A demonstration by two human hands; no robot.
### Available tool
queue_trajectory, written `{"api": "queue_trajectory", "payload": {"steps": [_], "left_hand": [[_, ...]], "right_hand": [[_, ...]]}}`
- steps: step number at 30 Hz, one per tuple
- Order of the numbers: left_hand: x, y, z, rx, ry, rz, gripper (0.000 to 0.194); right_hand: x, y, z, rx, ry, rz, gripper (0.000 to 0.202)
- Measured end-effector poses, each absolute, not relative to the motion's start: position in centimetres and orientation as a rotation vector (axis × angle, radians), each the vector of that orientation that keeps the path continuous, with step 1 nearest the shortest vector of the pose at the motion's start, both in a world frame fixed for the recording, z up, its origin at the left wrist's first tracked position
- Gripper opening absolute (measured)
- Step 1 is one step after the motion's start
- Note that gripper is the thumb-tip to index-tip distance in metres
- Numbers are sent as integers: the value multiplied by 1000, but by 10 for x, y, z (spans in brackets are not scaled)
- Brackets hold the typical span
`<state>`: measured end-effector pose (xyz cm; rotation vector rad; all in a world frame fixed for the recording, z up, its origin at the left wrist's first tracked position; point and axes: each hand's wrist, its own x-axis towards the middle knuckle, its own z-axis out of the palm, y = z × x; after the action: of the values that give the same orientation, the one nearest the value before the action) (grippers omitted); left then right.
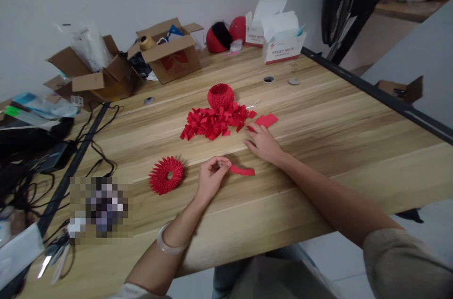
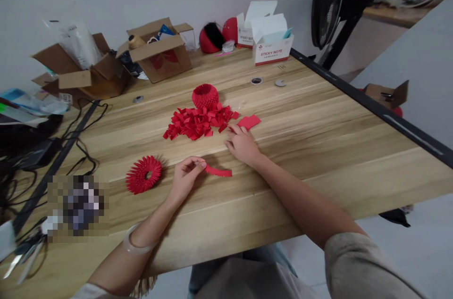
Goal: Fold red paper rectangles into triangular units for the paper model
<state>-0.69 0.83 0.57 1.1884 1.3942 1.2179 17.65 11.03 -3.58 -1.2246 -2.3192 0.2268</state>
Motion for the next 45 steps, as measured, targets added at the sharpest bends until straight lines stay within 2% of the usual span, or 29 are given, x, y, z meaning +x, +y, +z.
{"api": "queue_trajectory", "payload": {"steps": [8,12,16,20,27,32,45], "left_hand": [[-14,7,-5,1395,1585,1162,16],[-15,7,-6,1417,1622,1308,20],[-12,7,-3,1270,1489,1387,25],[-8,6,1,1131,1335,1343,26],[-5,6,3,1133,1339,1329,19],[-9,7,0,1182,1420,1305,13],[-9,7,-2,1054,1329,1435,33]], "right_hand": [[174,107,-35,-1100,-2063,297,27],[170,96,-26,-954,-1942,375,19],[162,73,-12,-725,-1985,446,14],[157,51,-5,-516,-2154,534,21],[154,49,-11,-614,-2138,551,27],[156,56,-18,-555,-2147,526,20],[157,54,-18,-549,-2143,511,22]]}}
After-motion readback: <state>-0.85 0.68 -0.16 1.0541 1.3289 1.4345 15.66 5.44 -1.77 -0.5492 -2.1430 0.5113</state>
